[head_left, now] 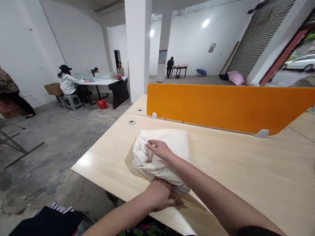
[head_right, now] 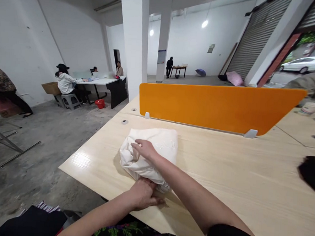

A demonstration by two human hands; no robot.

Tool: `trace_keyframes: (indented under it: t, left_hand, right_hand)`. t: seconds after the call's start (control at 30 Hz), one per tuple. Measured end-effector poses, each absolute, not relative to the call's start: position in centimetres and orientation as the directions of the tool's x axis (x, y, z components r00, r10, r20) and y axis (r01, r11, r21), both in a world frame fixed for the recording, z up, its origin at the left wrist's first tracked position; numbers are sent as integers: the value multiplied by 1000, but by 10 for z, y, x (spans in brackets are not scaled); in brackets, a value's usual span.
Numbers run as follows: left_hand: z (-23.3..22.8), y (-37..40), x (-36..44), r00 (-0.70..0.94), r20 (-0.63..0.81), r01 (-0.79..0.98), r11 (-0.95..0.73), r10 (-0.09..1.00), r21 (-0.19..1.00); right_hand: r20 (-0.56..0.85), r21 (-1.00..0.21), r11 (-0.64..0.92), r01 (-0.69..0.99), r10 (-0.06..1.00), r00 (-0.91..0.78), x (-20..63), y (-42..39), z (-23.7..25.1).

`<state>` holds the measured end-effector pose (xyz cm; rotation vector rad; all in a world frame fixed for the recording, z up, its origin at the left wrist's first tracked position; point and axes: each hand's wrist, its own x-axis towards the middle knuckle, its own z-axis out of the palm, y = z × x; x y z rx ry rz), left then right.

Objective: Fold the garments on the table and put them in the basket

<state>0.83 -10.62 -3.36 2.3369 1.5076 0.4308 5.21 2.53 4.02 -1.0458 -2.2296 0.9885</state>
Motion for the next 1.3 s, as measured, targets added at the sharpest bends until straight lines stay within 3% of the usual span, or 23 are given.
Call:
trace_keyframes:
  t: [0.07, 0.17, 0.23, 0.33, 0.43, 0.53, 0.6, 0.7, 0.77, 0.8, 0.87, 0.97, 1.13, 1.3]
  left_hand:
    - [-38, -105, 10, 373, 109, 827, -384, 921, 410]
    - [-44, -99, 17, 360, 216, 849, -415, 908, 327]
    - [-46, -94, 21, 387, 277, 866, -450, 879, 217]
    - [-41, -89, 15, 474, 259, 854, -511, 842, 100]
    - [-25, -102, -16, 598, 151, 774, -616, 787, 145]
    - [-7, -136, -65, 569, 104, 772, -574, 816, 274]
    - [1, -161, -96, 450, 73, 794, -437, 890, 422]
    - [6, -181, -124, 50, 68, 730, -83, 996, 679]
    - [10, -174, -125, -298, 79, 596, 122, 951, 793]
    - [13, -165, -120, -414, 84, 547, 174, 906, 819]
    - [21, -137, -106, -491, 96, 539, 215, 866, 814]
    - [31, -88, -83, -501, 42, 567, 291, 865, 771]
    - [24, -53, -72, -604, 14, 429, 311, 797, 848]
    - [4, -60, -80, -629, -4, 382, 313, 778, 870]
  right_hand:
    - [256, -536, 642, 548, 742, -619, 71, 45, 44]
    - [137, -250, 635, 731, 771, -622, 97, 70, 34]
    - [23, -197, 561, 804, 822, -568, 108, 77, 22]
    - [22, -160, 482, 861, 874, -485, 114, 67, 9]
    - [62, -126, 401, 907, 916, -397, 122, 38, 9]
    - [43, -180, 452, 874, 891, -452, 149, 5, 14]
    - [-18, -308, 511, 803, 840, -542, 175, -10, 19]
    - [-37, -480, 439, 760, 855, -517, 205, -19, 29]
    - [114, -481, 432, 763, 893, -435, 208, -17, 36]
    - [217, -453, 467, 759, 884, -414, 204, -14, 39]
    - [348, -388, 556, 735, 827, -442, 187, -5, 41]
    - [343, -355, 589, 726, 805, -485, 153, 15, 34]
    - [329, -489, 545, 681, 838, -435, 126, 50, 8]
    - [445, -643, 528, 555, 847, -291, 131, 66, -12]
